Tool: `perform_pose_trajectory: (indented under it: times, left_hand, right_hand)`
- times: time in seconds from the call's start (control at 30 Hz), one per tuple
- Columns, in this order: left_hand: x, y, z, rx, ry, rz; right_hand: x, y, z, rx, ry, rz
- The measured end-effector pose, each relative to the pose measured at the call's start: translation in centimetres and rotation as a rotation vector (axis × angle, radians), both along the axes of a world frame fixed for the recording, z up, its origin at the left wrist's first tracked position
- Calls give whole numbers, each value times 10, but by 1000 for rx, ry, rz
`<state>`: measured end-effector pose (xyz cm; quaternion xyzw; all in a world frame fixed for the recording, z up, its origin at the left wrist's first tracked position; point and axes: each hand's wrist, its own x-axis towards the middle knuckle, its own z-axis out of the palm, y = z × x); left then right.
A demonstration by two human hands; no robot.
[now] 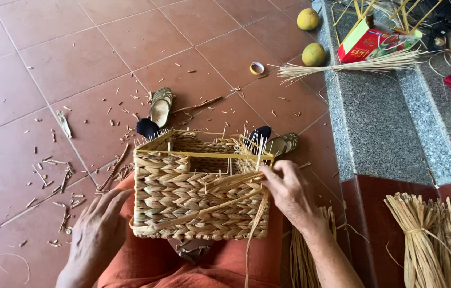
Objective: The person sits on the floor weaving a water hyacinth basket, threading and folding thin bamboo strips around the rim to bind the woven body. They pull strips tight, tuck ends into the weave, and reach for new strips from bundles beside them as they work around the rim.
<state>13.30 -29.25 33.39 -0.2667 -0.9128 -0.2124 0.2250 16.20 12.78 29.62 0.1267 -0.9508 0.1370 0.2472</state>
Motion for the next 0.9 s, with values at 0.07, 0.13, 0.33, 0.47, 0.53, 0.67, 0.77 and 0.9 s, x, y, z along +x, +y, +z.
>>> perform_pose_trajectory:
  times: [0.07,0.13,0.33,0.47,0.53,0.67,0.77,0.9]
  left_hand:
    - [1,23,5,189,-214,-60]
    - [0,49,4,296,-255,-210]
    - [-24,127,-9,332,-431,-488]
    - [-29,193,-19,202,-701,-456]
    - [-35,223,-23,245,-532,-529]
    - [-47,262,-27,110,-159,-603]
    - [-46,270,-28,255,-280,-534]
    - [-24,260,-37,723,-789,-513]
  right_hand:
    - [-4,-1,6,-63,64,131]
    - [-8,0,12,-187,28,137]
    - [-9,5,27,-476,-193,43]
    - [-1,13,39,-559,-239,72]
    - [5,18,43,-572,-188,179]
    - [12,29,41,-552,-177,261]
    - [9,35,30,-632,-190,146]
    - [1,43,20,-751,-185,164]
